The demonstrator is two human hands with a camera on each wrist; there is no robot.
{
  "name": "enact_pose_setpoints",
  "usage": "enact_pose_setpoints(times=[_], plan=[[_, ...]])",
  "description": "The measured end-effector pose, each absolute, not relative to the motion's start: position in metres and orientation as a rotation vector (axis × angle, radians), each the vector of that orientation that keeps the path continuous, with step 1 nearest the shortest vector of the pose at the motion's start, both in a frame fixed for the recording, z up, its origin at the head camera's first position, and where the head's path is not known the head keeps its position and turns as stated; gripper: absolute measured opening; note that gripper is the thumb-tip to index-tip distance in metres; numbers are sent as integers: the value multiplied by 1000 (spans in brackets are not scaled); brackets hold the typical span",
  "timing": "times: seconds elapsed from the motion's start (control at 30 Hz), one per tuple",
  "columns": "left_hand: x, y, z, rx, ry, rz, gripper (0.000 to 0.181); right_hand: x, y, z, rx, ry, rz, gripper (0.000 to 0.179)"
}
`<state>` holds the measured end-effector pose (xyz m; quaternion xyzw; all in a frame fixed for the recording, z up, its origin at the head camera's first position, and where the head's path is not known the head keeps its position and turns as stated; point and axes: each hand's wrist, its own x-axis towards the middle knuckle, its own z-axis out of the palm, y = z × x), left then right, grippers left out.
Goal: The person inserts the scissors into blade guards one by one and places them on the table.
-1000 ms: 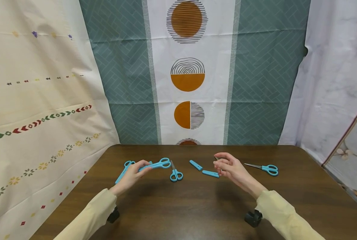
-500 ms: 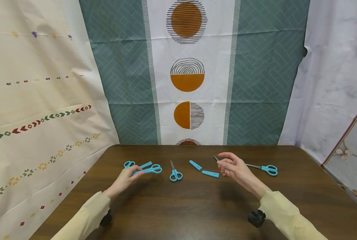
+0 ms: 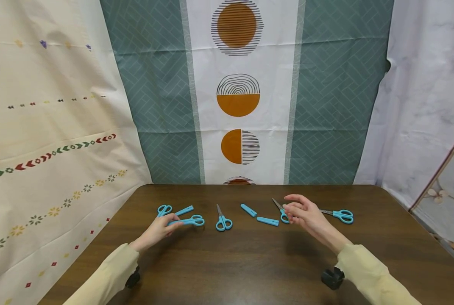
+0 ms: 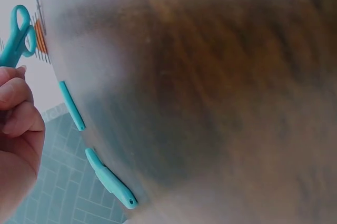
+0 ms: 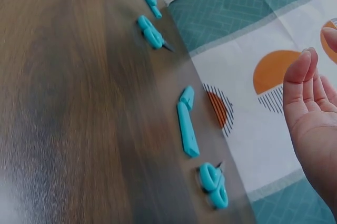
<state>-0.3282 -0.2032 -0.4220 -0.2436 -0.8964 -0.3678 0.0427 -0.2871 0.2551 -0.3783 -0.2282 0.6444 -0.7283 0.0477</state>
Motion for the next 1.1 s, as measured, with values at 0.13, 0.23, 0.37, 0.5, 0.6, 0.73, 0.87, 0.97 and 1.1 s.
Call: enact_pose_setpoints(times=[0.13,0.23,0.37,0.5,0.6,0.73,0.87,0.97,1.1], plan=[[-329,-203,-421,-749,-2746,-1096,21,-288,263,-381,-703,1941,-2251,31],[-329,-202,-420,-753,-2750,-1080,21,-289,272,-383,-707,1947,-2263,28],[-328,-201,-418,-759,-2747,-1083,21,-290,285,-385,-679,1970,-2280,25],[-328,-200,-417,-762,-2752,-1090,21,-291,298,-388,-652,1961,-2310,22],[-328,-200,-418,-760,-2762,-1092,21,-292,308,-390,-674,1933,-2334,21],[-328,-199,-419,-765,-2763,-1092,20,-292,322,-394,-699,1913,-2358,20],[-327,-199,-419,-777,-2763,-1082,20,-292,335,-395,-640,1982,-2346,18],[-326,-198,-418,-782,-2768,-1075,21,-292,343,-396,-581,2027,-2333,17],[-326,-198,-418,-779,-2778,-1077,20,-292,356,-399,-542,2061,-2321,17]])
